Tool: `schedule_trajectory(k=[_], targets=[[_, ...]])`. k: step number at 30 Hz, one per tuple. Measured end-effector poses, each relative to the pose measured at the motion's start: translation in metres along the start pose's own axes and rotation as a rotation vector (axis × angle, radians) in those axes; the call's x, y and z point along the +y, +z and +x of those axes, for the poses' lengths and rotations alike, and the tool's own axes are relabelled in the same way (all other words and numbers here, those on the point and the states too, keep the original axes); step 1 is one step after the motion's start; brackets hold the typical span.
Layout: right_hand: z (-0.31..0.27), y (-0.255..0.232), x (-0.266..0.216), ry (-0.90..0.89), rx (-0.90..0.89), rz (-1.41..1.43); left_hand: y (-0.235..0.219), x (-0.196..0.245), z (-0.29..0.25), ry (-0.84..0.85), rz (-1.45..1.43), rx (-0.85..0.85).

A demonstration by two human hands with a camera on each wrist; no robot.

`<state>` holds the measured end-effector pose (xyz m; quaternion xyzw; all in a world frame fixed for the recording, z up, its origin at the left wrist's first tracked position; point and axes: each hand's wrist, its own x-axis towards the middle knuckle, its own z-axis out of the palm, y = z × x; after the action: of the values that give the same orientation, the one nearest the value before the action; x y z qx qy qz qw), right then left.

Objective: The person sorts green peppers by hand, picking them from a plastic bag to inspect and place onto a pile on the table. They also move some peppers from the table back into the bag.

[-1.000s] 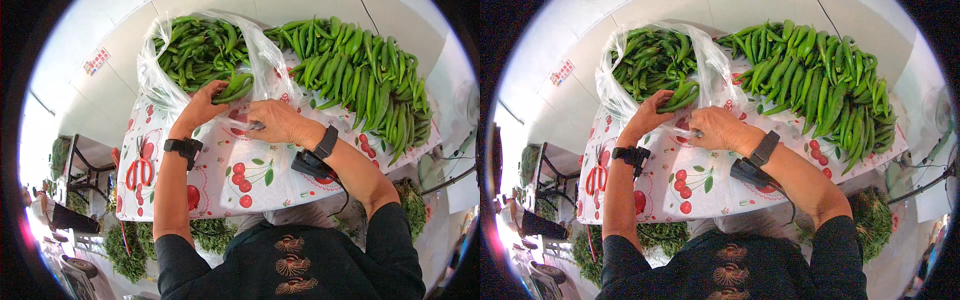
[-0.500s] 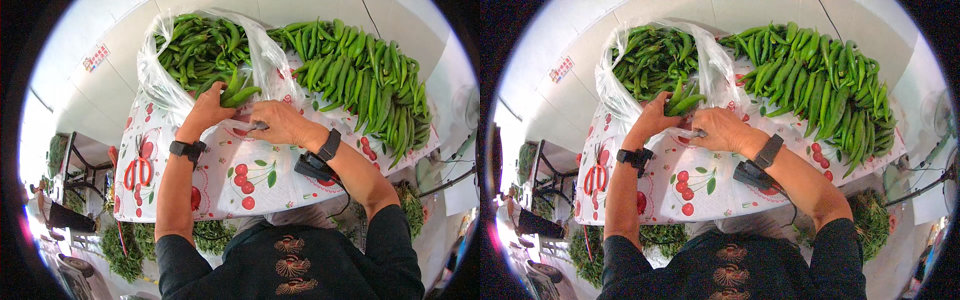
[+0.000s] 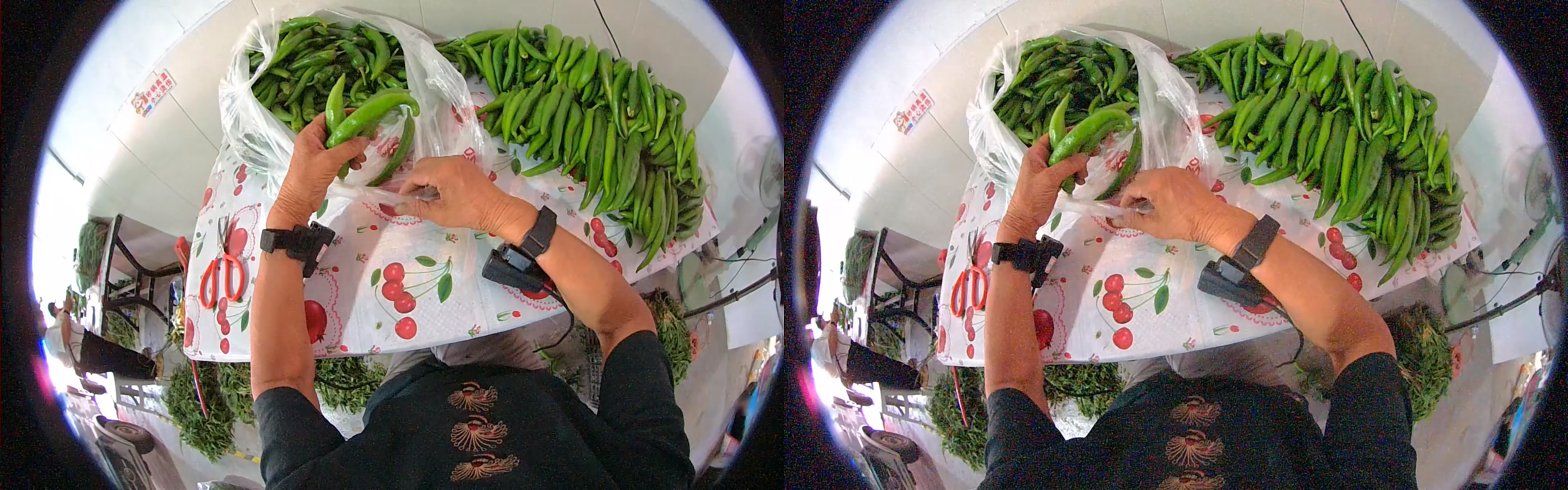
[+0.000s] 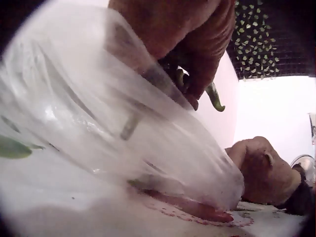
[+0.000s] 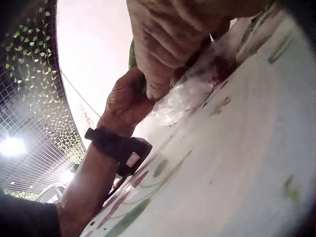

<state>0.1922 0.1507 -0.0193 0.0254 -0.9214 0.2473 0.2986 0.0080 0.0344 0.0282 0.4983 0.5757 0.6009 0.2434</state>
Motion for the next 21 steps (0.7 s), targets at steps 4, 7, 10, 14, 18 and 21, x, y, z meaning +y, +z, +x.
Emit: schedule_trajectory(k=[4, 7, 10, 14, 18, 21], targets=[[0.003, -0.001, -0.005, 0.145, 0.110, 0.129, -0.002, 0.000, -0.002, -0.063, -0.080, -0.103], [0.005, -0.002, -0.007, 0.300, 0.241, 0.260, -0.002, 0.002, -0.003, -0.084, -0.140, -0.124], [0.008, -0.007, -0.006, 0.378, 0.388, 0.226, 0.000, 0.010, -0.007, -0.103, -0.102, -0.153], [0.012, -0.013, -0.006, 0.044, 0.605, -0.175, 0.007, 0.000, -0.008, -0.053, 0.056, -0.245], [0.006, -0.007, 0.001, -0.043, 0.255, -0.139, 0.010, 0.005, -0.011, -0.106, 0.047, -0.359], [0.004, -0.011, 0.001, 0.202, 0.104, 0.068, 0.007, 0.007, -0.010, -0.031, 0.093, -0.268]])
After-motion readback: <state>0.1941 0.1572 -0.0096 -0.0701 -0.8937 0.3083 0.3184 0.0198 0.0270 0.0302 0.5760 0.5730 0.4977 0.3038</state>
